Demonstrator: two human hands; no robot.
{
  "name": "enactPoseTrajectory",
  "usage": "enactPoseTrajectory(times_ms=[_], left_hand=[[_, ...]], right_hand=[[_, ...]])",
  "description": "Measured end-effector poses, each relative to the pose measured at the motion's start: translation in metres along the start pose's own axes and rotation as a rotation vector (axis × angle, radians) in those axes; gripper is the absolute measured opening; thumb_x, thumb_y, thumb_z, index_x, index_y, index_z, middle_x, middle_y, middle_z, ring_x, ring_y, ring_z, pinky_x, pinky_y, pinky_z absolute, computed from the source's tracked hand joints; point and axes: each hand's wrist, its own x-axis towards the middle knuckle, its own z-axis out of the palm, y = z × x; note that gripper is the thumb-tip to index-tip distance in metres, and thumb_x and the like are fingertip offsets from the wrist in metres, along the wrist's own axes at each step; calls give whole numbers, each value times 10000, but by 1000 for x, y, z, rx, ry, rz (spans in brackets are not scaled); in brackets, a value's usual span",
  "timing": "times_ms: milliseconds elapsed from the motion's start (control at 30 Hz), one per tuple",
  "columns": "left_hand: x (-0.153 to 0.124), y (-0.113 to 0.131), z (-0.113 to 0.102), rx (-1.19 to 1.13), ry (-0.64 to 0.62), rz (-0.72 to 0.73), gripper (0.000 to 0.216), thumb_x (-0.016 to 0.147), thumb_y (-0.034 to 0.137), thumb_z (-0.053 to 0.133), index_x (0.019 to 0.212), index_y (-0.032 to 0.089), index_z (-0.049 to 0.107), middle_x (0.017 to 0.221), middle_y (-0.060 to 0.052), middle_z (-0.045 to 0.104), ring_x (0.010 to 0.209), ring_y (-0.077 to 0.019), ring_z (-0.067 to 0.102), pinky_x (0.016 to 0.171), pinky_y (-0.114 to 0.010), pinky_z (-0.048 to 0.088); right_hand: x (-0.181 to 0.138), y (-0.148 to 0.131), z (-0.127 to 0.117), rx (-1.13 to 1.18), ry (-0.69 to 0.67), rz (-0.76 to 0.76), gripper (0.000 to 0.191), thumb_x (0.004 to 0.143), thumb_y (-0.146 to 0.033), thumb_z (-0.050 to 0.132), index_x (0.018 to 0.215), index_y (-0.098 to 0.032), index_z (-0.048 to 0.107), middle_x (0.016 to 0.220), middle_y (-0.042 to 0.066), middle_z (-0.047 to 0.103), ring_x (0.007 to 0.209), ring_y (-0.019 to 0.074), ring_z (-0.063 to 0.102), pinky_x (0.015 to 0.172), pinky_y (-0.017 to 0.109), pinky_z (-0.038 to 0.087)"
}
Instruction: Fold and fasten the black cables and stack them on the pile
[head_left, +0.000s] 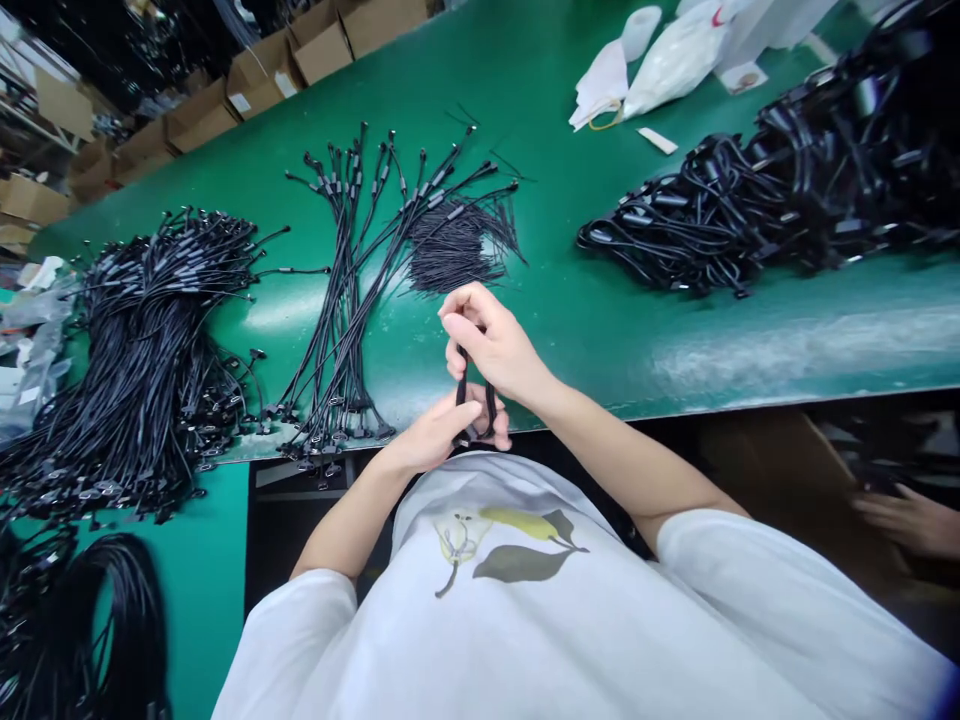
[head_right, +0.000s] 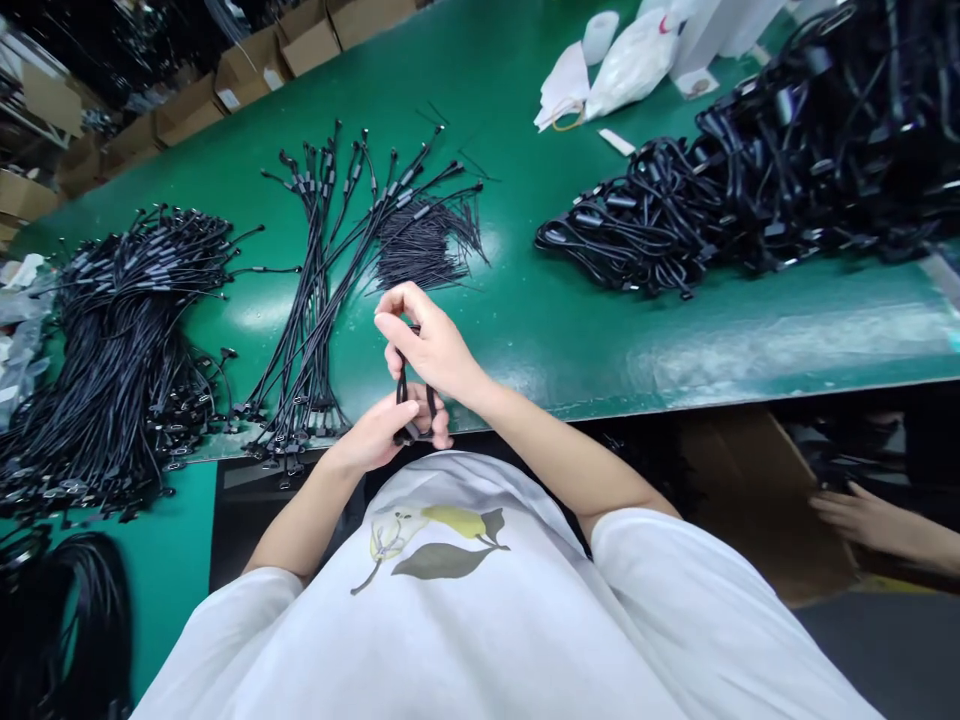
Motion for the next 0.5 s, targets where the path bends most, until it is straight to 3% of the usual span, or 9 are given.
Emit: enactPoseTrajectory(times_ms=[100,200,333,500], left_hand=[[0,-1,12,-133,33,-20,500,759,619,658,938,162,564,667,27,481,532,-94,467,492,-230,427],[6,-2,17,-155,103,-4,531,759,669,617,873,154,561,621,45,432,498,-77,417,473,-214,421],[13,-3,17,-229,100,-6,446,808,586,626,828,149,544,637,35,453,531,-77,462,520,-205,446],[17,4,22,-298,110,-37,375,887,481,580,726,159,475,532,85,293,404,-38,275,390,-144,266]], right_hand=[[5,-4,-5,-89,1,-53,307,865,-510,598,890,-230,474,675,-71,437,431,40,429,404,186,382],[10,-2,-5,-84,23,-75,266,900,-480,556,906,-232,460,636,-84,393,402,35,393,364,165,346],[15,1,-3,-28,2,-82,220,915,-405,551,917,-209,450,646,-96,384,375,10,356,328,132,296],[22,-3,-8,212,-43,87,141,908,-299,544,927,-190,456,643,-108,367,363,-4,260,306,109,227]])
